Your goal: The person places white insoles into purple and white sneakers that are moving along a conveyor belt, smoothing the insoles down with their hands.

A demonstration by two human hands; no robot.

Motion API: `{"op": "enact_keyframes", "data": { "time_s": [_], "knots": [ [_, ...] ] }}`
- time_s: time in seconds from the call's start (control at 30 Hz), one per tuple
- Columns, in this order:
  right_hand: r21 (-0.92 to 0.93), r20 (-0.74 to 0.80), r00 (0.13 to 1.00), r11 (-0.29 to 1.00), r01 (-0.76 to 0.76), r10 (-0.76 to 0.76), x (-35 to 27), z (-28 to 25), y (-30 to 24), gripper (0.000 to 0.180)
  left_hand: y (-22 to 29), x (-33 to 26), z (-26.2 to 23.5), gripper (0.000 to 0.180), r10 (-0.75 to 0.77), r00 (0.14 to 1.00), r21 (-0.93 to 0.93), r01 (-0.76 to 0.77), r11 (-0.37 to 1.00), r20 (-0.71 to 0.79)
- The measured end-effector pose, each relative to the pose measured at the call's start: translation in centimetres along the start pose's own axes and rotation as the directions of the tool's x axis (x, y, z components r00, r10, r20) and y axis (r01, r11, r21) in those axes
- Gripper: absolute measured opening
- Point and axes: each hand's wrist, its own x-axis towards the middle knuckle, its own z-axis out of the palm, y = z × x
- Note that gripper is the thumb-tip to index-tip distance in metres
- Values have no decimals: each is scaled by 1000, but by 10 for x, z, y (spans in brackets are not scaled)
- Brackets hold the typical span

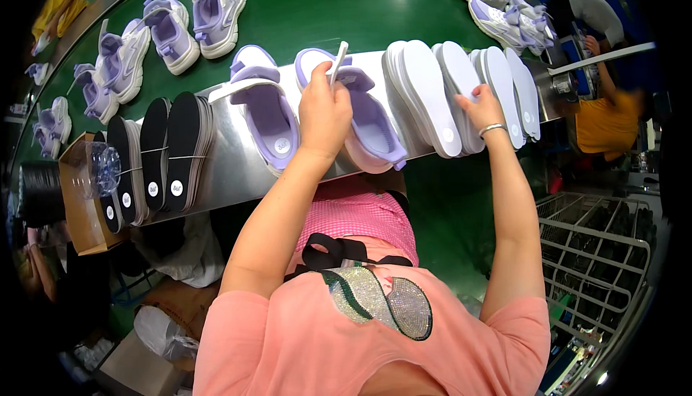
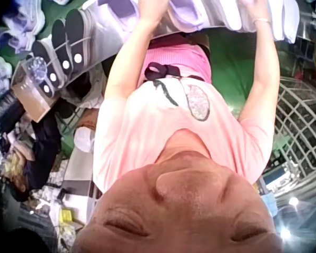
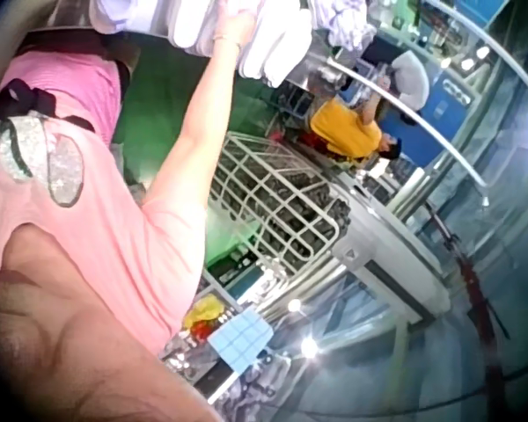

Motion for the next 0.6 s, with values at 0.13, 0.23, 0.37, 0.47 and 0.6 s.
{"op": "enact_keyframes", "data": {
  "time_s": [0.13,0.23,0.37,0.47,0.6],
  "knots": [
    [394,-88,993,912,111,-83,-15,-34,-5,37,0,1,6,21,63,998,30,-62,998,-20],
    [801,314,920,585,-125,-234,-73,-81,-56,29,0,-3,6,19,85,995,99,-80,992,-48],
    [609,684,646,753,-250,-339,-108,-85,-79,26,0,-5,11,19,101,995,135,-98,986,-19],
    [407,686,635,911,70,-355,-101,-52,-95,26,2,-12,10,20,118,993,117,-116,986,-10],
    [1,347,712,760,650,-610,-109,-5,-131,24,-4,-15,8,20,156,988,83,-155,984,-2]
  ]
}}
